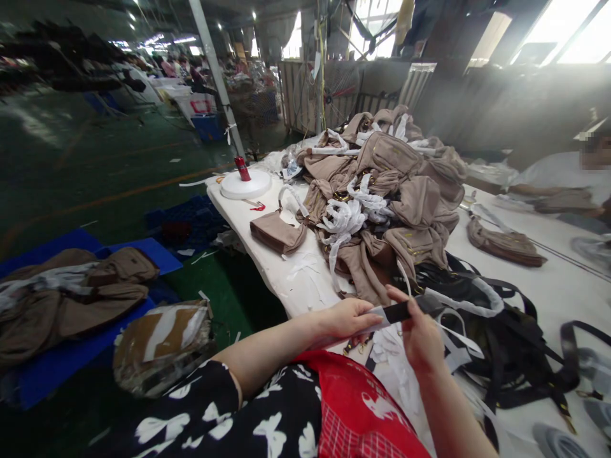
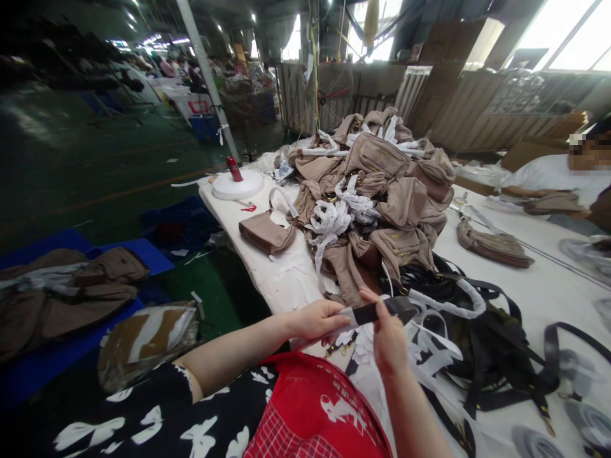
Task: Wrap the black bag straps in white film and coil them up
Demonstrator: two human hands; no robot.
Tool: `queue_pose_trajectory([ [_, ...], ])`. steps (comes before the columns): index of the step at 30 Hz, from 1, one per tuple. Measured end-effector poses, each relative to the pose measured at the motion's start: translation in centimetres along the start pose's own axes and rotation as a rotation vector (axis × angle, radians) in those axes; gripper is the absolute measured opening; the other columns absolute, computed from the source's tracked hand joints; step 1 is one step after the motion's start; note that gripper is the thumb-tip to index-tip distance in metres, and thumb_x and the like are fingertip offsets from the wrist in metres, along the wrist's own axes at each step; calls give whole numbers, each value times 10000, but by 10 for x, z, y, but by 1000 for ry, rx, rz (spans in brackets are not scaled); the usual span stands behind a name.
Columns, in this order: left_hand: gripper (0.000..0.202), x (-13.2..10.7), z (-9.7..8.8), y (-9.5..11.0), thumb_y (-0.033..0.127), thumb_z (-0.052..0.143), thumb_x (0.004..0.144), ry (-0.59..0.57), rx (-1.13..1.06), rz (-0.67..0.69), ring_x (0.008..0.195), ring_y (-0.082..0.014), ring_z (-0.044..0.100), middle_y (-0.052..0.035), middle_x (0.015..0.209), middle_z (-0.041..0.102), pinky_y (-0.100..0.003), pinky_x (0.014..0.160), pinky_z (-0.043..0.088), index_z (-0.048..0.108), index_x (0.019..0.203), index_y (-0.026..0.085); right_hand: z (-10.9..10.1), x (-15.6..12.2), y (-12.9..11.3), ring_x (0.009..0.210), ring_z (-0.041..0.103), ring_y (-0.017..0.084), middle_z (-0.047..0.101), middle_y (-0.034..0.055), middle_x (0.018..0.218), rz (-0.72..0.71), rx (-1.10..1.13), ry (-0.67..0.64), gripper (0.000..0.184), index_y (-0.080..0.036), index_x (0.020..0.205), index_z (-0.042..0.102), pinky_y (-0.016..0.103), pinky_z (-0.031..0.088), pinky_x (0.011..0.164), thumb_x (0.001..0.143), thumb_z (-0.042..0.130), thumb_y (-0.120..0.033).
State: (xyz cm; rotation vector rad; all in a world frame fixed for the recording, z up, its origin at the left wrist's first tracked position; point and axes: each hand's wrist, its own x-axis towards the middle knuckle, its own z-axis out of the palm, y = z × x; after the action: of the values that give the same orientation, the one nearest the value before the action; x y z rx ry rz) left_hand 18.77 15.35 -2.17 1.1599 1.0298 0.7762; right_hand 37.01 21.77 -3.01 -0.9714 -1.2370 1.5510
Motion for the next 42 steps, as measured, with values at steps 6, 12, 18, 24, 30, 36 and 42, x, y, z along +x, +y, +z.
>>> queue_pose_trajectory([
  [6, 576, -2, 0, -5, 743, 569, 853, -6, 12, 4, 472, -81, 511, 52, 579, 545, -207, 478, 404, 513, 811, 172, 2, 4, 11, 1091, 689, 316, 767, 82, 1110, 142, 88, 34, 420, -244, 995, 786, 504, 552, 984, 784, 689, -593],
  [12, 573, -2, 0, 0, 739, 625, 816, -29, 39, 8, 507, -84, 522, 53, 599, 555, -213, 509, 413, 541, 825, 171, -22, 20, -2, 1090, 666, 263, 752, 95, 1130, 4, 42, 123, 427, -191, 1023, 772, 445, 491, 1054, 897, 608, -564],
  [18, 670, 4, 1, 4, 830, 543, 789, 11, 35, 90, 484, -76, 505, 40, 564, 544, -212, 489, 395, 524, 736, 162, 11, -9, 3, 1225, 609, 323, 741, 77, 1186, 5, -157, -109, 378, -281, 984, 806, 490, 369, 1174, 811, 711, -604],
  [24, 653, -3, 2, 2, 821, 596, 756, -41, 22, 54, 506, -79, 520, 52, 599, 550, -215, 505, 423, 518, 813, 175, -26, 27, -24, 994, 699, 228, 769, 36, 1020, -63, 148, 241, 313, -240, 930, 771, 480, 453, 1105, 818, 698, -523],
  [30, 636, 2, 5, 2, 797, 616, 762, -54, -44, 45, 496, -80, 531, 57, 584, 558, -221, 517, 430, 515, 830, 173, -13, 5, -18, 977, 711, 257, 776, 80, 980, -154, 53, 176, 291, -181, 932, 783, 505, 468, 1077, 850, 725, -454],
  [36, 648, 7, 6, 7, 813, 600, 759, -21, -55, 106, 483, -79, 524, 57, 566, 549, -222, 516, 428, 508, 802, 173, 8, -14, -8, 1064, 693, 306, 776, 77, 1018, -57, -135, -26, 364, -252, 1080, 774, 532, 491, 1052, 829, 731, -512],
  [42, 534, -2, 5, 1, 698, 603, 859, -80, 51, -19, 522, -75, 535, 55, 602, 559, -207, 533, 412, 519, 822, 172, -21, 16, -45, 726, 719, 152, 748, -4, 815, -250, 161, 386, 492, -200, 1163, 690, 284, 575, 738, 729, 843, -372],
])
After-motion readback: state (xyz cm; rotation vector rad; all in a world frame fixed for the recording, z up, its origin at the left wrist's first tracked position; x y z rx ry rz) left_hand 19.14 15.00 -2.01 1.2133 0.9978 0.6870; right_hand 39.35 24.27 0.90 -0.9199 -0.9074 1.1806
